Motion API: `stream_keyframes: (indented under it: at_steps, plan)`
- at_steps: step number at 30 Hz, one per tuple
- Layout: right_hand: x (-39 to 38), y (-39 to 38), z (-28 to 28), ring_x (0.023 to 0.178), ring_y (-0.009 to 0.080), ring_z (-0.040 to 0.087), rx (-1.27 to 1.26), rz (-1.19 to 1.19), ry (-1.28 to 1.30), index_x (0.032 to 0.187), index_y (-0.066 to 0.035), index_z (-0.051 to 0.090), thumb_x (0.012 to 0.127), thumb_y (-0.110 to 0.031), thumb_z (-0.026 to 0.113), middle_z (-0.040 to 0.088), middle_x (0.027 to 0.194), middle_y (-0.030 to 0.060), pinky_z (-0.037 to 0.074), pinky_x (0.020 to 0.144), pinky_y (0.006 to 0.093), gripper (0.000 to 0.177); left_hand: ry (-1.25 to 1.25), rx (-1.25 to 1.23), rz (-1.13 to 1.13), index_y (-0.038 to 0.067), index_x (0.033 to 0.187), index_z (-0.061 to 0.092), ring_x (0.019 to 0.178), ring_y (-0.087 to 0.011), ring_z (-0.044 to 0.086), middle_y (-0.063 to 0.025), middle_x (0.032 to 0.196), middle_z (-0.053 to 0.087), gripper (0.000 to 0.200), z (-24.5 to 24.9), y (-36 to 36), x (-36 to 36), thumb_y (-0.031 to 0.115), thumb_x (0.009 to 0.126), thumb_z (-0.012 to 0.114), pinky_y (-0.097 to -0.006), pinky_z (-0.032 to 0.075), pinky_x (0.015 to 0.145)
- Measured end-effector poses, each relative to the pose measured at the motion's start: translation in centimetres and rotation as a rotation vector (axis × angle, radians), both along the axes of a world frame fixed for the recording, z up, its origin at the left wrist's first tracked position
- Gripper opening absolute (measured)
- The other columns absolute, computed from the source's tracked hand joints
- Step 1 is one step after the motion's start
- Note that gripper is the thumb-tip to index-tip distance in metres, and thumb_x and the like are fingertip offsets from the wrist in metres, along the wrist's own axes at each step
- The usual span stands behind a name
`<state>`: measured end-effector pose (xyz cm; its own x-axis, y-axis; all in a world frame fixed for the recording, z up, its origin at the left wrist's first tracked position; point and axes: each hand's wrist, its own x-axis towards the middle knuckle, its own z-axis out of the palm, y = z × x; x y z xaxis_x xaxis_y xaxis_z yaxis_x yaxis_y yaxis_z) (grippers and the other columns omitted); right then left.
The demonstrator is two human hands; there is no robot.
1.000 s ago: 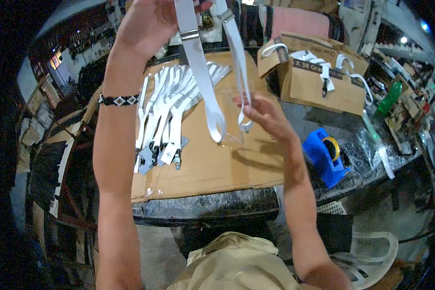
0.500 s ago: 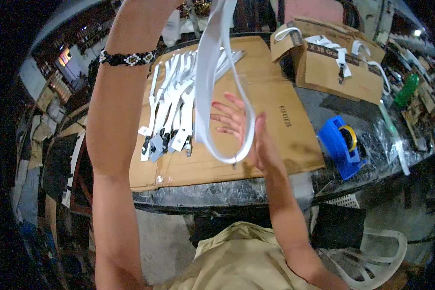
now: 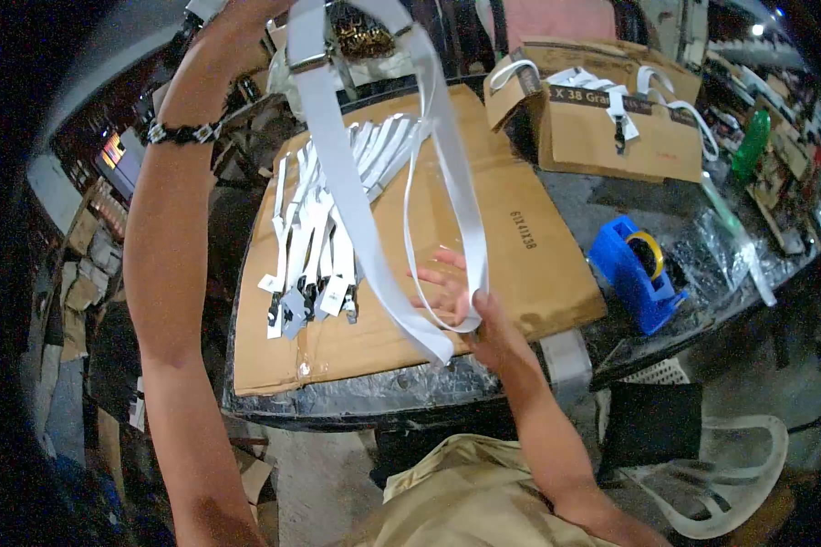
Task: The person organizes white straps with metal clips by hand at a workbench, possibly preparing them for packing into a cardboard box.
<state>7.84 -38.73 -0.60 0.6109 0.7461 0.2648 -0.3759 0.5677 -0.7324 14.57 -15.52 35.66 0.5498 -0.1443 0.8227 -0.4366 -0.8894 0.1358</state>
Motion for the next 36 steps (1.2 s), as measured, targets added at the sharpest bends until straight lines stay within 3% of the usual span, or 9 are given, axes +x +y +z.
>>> stream_keyframes:
  at_steps: [4, 9, 10, 13, 16, 18, 20, 27, 36]
  plan:
    - [-0.8, -2.5, 1.0, 0.101, 0.0252, 0.069, -0.181, -0.216, 0.065, 0.145, -0.006, 0.035, 0.082, -0.049, 0.076, 0.056, 0.133, 0.0239, 0.058, 0.086, 0.0363, 0.087, -0.089, 0.173, -0.009, 0.000, 0.082, 0.075, 0.067, -0.0201, 0.065, -0.0113, 0.072, 0.071, 0.031, 0.1, 1.4, -1.2, 0.025, 0.092, 0.061, -0.0353, 0.052, 0.067]
    - [-0.8, -4.4, -1.4, 0.097, 0.0239, 0.069, -0.037, -0.042, 0.105, 0.148, -0.006, 0.035, 0.095, -0.041, 0.062, 0.058, 0.132, 0.0238, 0.056, 0.089, 0.0347, 0.069, 0.203, -0.183, -0.001, 0.000, 0.085, 0.074, 0.064, -0.0179, 0.066, -0.0115, 0.075, 0.072, 0.024, -1.2, 1.5, -3.9, 0.020, 0.091, 0.063, -0.0313, 0.053, 0.059]
    - [-1.6, -4.4, -1.5, 0.100, 0.0253, 0.069, -0.018, -0.030, 0.230, 0.148, -0.006, 0.035, 0.097, -0.040, 0.056, 0.058, 0.132, 0.0238, 0.056, 0.091, 0.0362, 0.065, 0.320, -0.459, -0.068, -0.001, 0.085, 0.073, 0.063, -0.0181, 0.067, -0.0127, 0.076, 0.071, 0.023, -1.8, 1.5, -4.2, 0.018, 0.091, 0.064, -0.0302, 0.054, 0.056]
    - [-3.7, -3.7, -1.4, 0.114, 0.0309, 0.063, 0.033, -0.027, 0.722, 0.148, -0.005, 0.038, 0.107, -0.036, 0.032, 0.058, 0.132, 0.0245, 0.052, 0.098, 0.0423, 0.052, 0.365, -0.442, 0.056, -0.001, 0.101, 0.069, 0.064, -0.0160, 0.066, -0.0109, 0.080, 0.069, 0.027, -3.0, 4.8, -4.0, 0.022, 0.097, 0.058, -0.0278, 0.055, 0.054]
    - [-4.7, -3.5, -2.7, 0.116, 0.0298, 0.062, 0.164, 0.170, 0.503, 0.146, -0.005, 0.041, 0.107, -0.036, 0.032, 0.058, 0.133, 0.0229, 0.052, 0.098, 0.0412, 0.051, 0.435, -0.474, 0.133, -0.001, 0.112, 0.067, 0.069, -0.0178, 0.067, -0.0123, 0.091, 0.067, 0.031, -3.9, 7.1, -4.9, 0.023, 0.100, 0.053, -0.0287, 0.058, 0.058]
    - [-5.5, -3.1, -2.1, 0.090, 0.0221, 0.070, -0.068, 0.046, 0.621, 0.145, -0.010, 0.044, 0.105, -0.042, 0.041, 0.065, 0.118, 0.0148, 0.060, 0.057, 0.0355, 0.052, 0.509, -0.533, 0.112, -0.001, 0.112, 0.067, 0.076, -0.0241, 0.070, -0.0176, 0.107, 0.068, 0.029, -4.1, 7.0, -6.9, 0.020, 0.099, 0.053, -0.0337, 0.060, 0.070]
    - [-5.9, -2.6, -0.9, 0.077, 0.0194, 0.069, -0.221, -0.053, 0.684, 0.139, -0.010, 0.049, 0.104, -0.041, 0.045, 0.067, 0.098, 0.0111, 0.052, 0.044, 0.0313, 0.047, 0.469, -0.628, 0.150, -0.002, 0.110, 0.068, 0.070, -0.0237, 0.069, -0.0156, 0.099, 0.068, 0.032, -5.0, 7.4, -8.4, 0.021, 0.100, 0.049, -0.0353, 0.060, 0.065]
    - [-5.7, -1.1, -2.3, 0.045, 0.0094, 0.053, -0.593, -0.186, 0.548, 0.112, -0.011, 0.060, 0.098, -0.035, 0.061, 0.059, 0.072, -0.0015, 0.032, 0.029, 0.0218, 0.028, 0.414, -0.931, 0.122, -0.002, 0.115, 0.058, 0.082, -0.0278, 0.069, -0.0136, 0.101, 0.063, 0.033, -7.6, 11.7, -14.2, 0.028, 0.104, 0.046, -0.0397, 0.061, 0.066]
    - [3.8, -6.7, 2.8, 0.061, 0.0041, 0.054, -0.662, -0.548, -0.263, 0.097, -0.004, 0.072, 0.092, -0.034, 0.071, 0.062, 0.073, -0.0027, 0.041, 0.053, 0.0196, 0.030, 0.181, -1.128, 0.206, -0.001, 0.118, 0.058, 0.094, -0.0302, 0.067, -0.0167, 0.100, 0.068, 0.051, -19.5, 11.9, -36.0, 0.045, 0.103, 0.045, -0.0492, 0.049, 0.094]
